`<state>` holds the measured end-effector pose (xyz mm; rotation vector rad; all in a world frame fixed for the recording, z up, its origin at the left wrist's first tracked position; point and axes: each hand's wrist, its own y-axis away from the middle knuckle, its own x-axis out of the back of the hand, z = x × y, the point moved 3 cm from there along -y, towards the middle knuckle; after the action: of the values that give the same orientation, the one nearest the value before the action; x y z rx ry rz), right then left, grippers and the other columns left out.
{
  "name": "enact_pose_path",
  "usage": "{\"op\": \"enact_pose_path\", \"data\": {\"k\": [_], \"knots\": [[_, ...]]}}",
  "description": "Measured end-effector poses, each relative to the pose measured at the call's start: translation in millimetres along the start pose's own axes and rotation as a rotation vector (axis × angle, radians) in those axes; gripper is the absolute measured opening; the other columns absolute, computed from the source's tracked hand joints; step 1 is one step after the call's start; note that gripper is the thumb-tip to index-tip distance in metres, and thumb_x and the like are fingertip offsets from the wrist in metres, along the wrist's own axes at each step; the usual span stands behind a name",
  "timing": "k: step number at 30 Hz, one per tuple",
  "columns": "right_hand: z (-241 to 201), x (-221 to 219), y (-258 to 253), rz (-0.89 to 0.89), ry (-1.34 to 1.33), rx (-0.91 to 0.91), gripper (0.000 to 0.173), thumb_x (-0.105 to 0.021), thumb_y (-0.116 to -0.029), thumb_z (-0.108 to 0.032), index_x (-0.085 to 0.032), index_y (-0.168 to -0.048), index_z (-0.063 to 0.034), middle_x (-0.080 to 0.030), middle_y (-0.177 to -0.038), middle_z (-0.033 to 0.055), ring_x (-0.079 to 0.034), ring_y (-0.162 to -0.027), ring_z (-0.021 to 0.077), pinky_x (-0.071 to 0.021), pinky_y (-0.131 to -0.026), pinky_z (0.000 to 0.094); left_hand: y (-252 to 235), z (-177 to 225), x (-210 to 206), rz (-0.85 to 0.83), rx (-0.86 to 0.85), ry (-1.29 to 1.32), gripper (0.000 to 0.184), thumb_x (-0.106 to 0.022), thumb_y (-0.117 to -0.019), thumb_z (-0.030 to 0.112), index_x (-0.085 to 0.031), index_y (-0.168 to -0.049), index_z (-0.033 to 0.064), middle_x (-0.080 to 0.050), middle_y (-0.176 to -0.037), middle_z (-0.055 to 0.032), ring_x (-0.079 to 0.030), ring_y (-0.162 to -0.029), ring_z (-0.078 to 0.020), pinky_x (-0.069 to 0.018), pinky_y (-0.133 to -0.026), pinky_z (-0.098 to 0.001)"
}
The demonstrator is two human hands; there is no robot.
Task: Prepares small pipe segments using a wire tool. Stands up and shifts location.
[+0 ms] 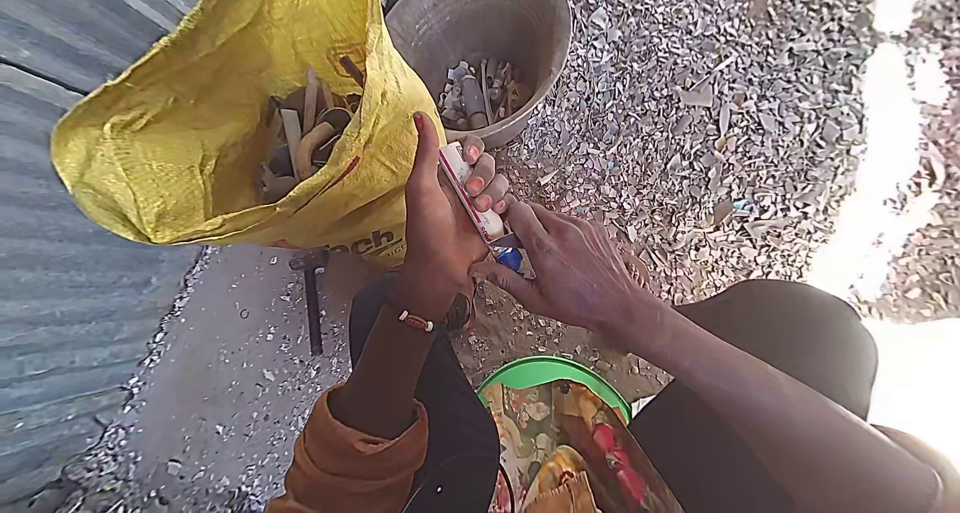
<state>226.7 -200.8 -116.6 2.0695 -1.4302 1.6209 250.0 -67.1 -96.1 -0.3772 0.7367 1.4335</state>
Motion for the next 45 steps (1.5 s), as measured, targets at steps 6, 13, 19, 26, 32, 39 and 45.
{"op": "enact_pose_path", "data": {"k": [6,13,19,26,32,39,45], "knots": [[-5.1,-0.3,2.2,-0.01,0.108,0.018,0.06,-0.044,-0.1,-0.064,-0.061,-0.091,-0.0066,-0.054,-0.068,0.0058,-0.059,-0.054,0.0244,-0.0413,-0.043,0.0354,2.5,-1.3,-1.5,0.046,-0.01,-0.076,0.06,-0.017,-0.1029,0.069,-0.048,-0.078,0.0234,-0.036,-0.057,0.0097,-0.039,-0.045,-0.0017,-0.0396,-0.047,-0.0153],[2.7,5.2,-0.5,-0.084,-0.032,0.018,0.062,-0.049,-0.0975,-0.065,-0.065,-0.103,-0.0052,-0.058,-0.073,0.005,-0.062,-0.06,0.0227,-0.0453,-0.047,0.0374,0.3,-0.2,-2.7,0.104,-0.008,-0.08,0.058,-0.019,-0.1038,0.067,-0.05,-0.08,0.0232,-0.04,-0.059,0.0091,-0.043,-0.048,-0.0018,-0.0423,-0.048,-0.0153],[23.1,28.4,-9.3,-0.01,-0.577,-0.195,0.041,-0.06,-0.0971,-0.051,-0.063,-0.101,-0.0103,-0.049,-0.063,-0.008,-0.045,-0.049,0.0006,-0.0382,-0.044,0.0193,0.0,4.4,-2.7,0.03,-0.072,-0.054,0.058,-0.02,-0.1052,0.064,-0.053,-0.08,0.0231,-0.049,-0.069,0.0071,-0.054,-0.062,-0.0044,-0.051,-0.06,-0.0191],[27.3,19.9,-10.9,-0.122,-0.821,-0.261,0.029,-0.075,-0.0909,-0.019,-0.07,-0.116,-0.0055,-0.056,-0.069,-0.0074,-0.047,-0.055,-0.0036,-0.0411,-0.051,0.0131,3.3,2.1,-4.7,-0.084,-0.151,-0.415,0.078,-0.009,-0.1043,0.065,-0.067,-0.102,0.0135,-0.068,-0.129,-0.0022,-0.064,-0.116,-0.0136,-0.0562,-0.081,-0.0282],[20.1,5.8,-11.0,-0.084,-0.869,-0.345,0.021,-0.076,-0.0912,-0.022,-0.069,-0.105,-0.0078,-0.06,-0.071,-0.0074,-0.052,-0.059,-0.0036,-0.0444,-0.055,0.0142,1.6,-4.6,-7.3,-0.149,-0.131,-0.529,0.066,-0.017,-0.105,0.064,-0.063,-0.104,0.0179,-0.068,-0.12,0.0006,-0.067,-0.105,-0.0085,-0.056,-0.077,-0.0221],[33.8,34.1,-22.8,0.17,-1.096,-0.648,0.016,-0.068,-0.0991,-0.015,-0.055,-0.105,-0.0095,-0.056,-0.064,0.0013,-0.047,-0.04,0.0048,-0.0431,-0.037,0.0177,-0.2,-6.9,-9.5,-0.076,-0.118,-0.598,0.051,-0.024,-0.1084,0.05,-0.058,-0.129,0.0187,-0.061,-0.127,0.0016,-0.062,-0.112,-0.0137,-0.0548,-0.091,-0.0345],[45.1,34.6,-25.9,0.336,-0.977,-0.652,0.017,-0.063,-0.1014,-0.017,-0.056,-0.115,-0.0104,-0.059,-0.072,0.0011,-0.05,-0.048,0.0068,-0.0458,-0.045,0.0212,0.1,-9.1,-12.5,-0.055,-0.327,-0.913,0.047,-0.073,-0.0864,0.008,-0.058,-0.131,0.0113,-0.064,-0.126,-0.0017,-0.068,-0.108,-0.0137,-0.0613,-0.088,-0.0306]]}}
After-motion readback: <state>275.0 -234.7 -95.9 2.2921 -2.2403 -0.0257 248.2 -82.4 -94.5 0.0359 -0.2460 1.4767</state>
